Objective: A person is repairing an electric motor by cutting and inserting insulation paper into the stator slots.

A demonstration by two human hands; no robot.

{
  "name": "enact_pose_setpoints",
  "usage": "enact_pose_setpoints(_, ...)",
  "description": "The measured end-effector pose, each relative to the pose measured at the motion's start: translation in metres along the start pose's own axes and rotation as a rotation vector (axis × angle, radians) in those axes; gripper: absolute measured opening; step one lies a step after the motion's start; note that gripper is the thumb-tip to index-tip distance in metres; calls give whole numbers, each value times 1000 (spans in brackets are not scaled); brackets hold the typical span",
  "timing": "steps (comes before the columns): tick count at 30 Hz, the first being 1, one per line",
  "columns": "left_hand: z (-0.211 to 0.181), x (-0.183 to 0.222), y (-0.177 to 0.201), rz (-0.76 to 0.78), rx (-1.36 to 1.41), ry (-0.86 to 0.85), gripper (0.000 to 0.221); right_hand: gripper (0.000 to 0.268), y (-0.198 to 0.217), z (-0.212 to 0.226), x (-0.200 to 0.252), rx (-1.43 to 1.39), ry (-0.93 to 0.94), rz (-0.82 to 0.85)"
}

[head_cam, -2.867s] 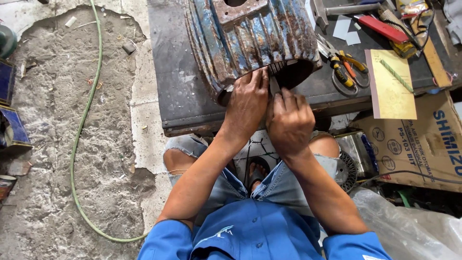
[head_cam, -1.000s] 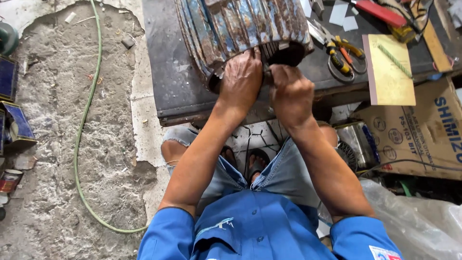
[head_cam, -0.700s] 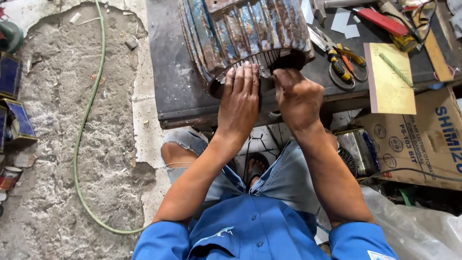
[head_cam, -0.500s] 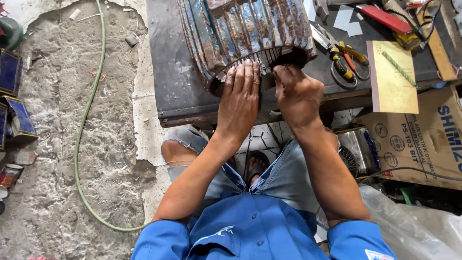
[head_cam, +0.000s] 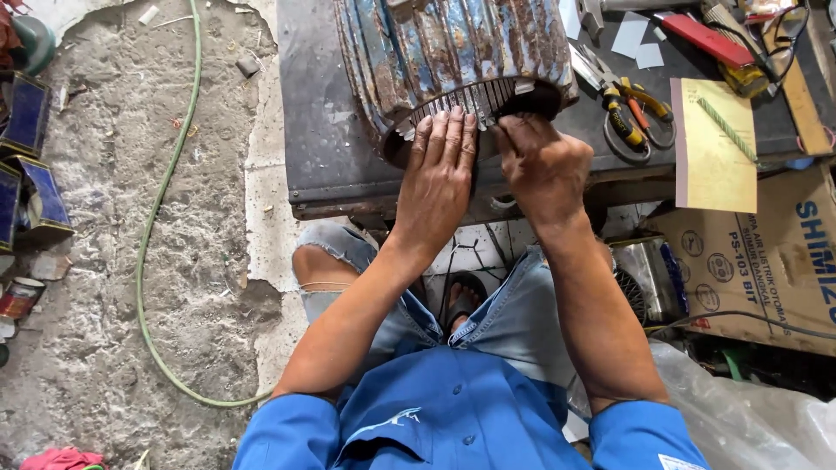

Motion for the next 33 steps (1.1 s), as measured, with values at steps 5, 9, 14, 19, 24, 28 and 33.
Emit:
enact_pose_setpoints(5,-1,0,-1,-28,4,1,56,8,2,9,-2,26,-29,-53)
enact_pose_setpoints(9,0,0,1,-36,6,4,56,7,3,10,-4,3,-33,-62)
enact_pose_setpoints(14,-1,-1,-8,-56,2,14,55,5,10,15,-12,2,-45,-37)
enact_pose_setpoints(19,3,-23,-20,-131,115,73,43,5,5,7,-8,-13,-38,-27)
enact_pose_setpoints(24,16,-65,-22,-115,275,271,18,8,6,11,-11,-76,-49,69)
enact_pose_setpoints(28,31,-101,-138,120,416,255,28,7,4,9,-9,-97,-16,55)
enact_pose_setpoints(33,30,-112,-164,425,590,267,22,18,2,5,-3,-39,-47,-28)
Point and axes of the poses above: each hand's wrist, its own x-axis away from the middle knuckle, its own y-axis out of the back of the hand, z = x × y, the point moved 6 cm from there along -x, towards the middle knuckle, and after that the axes turned 3 degrees about -x, right-handed, at the moved point
